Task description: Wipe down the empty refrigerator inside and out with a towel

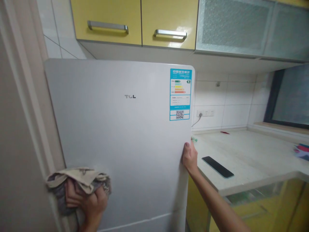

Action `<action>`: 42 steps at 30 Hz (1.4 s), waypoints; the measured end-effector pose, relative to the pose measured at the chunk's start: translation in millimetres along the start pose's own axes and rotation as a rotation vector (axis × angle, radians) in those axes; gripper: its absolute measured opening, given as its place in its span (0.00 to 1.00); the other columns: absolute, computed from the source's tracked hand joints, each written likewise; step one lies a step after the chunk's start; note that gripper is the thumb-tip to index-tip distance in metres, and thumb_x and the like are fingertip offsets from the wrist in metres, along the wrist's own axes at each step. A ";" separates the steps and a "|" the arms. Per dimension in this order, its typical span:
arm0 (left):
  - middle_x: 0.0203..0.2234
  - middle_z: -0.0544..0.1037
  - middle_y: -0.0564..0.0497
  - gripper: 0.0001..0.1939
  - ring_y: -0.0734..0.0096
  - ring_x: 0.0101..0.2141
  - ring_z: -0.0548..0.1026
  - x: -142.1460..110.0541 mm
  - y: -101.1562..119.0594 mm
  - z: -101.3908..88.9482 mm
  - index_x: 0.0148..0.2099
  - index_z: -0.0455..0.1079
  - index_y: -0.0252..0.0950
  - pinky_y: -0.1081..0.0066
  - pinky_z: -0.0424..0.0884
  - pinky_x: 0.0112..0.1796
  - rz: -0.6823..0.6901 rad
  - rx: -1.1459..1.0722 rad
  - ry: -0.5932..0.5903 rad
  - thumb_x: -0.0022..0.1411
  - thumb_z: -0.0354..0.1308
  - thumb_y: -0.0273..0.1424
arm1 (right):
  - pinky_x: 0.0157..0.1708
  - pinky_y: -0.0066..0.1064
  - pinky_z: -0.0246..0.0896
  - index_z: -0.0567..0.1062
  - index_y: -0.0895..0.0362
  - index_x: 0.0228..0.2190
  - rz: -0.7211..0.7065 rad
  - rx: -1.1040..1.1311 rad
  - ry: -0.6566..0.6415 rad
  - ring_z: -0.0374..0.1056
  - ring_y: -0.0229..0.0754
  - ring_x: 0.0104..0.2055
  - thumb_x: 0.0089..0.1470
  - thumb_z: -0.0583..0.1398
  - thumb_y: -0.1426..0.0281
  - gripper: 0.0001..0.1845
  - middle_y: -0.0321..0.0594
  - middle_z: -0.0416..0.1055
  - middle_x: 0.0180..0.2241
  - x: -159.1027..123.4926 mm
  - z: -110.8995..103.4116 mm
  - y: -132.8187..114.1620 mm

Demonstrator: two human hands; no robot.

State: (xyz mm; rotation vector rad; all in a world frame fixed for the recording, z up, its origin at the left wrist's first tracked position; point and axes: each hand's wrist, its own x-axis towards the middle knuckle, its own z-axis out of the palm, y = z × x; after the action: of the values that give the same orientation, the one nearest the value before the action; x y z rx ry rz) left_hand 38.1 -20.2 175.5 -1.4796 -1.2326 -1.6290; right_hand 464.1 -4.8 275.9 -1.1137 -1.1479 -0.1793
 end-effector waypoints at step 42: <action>0.80 0.50 0.41 0.53 0.36 0.77 0.48 379.7 146.4 7.7 0.81 0.47 0.24 0.37 0.43 0.72 0.399 0.095 -0.057 0.72 0.49 0.60 | 0.53 0.46 0.65 0.75 0.56 0.42 0.000 0.048 0.004 0.73 0.56 0.48 0.72 0.47 0.39 0.36 0.46 0.77 0.38 -0.4 0.7 7.9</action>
State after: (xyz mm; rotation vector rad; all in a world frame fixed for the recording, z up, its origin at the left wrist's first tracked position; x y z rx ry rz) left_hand 100.0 -13.9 577.7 -1.6001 -0.9529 -1.2555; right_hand 468.4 -0.6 270.7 -1.0704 -1.1431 -0.1536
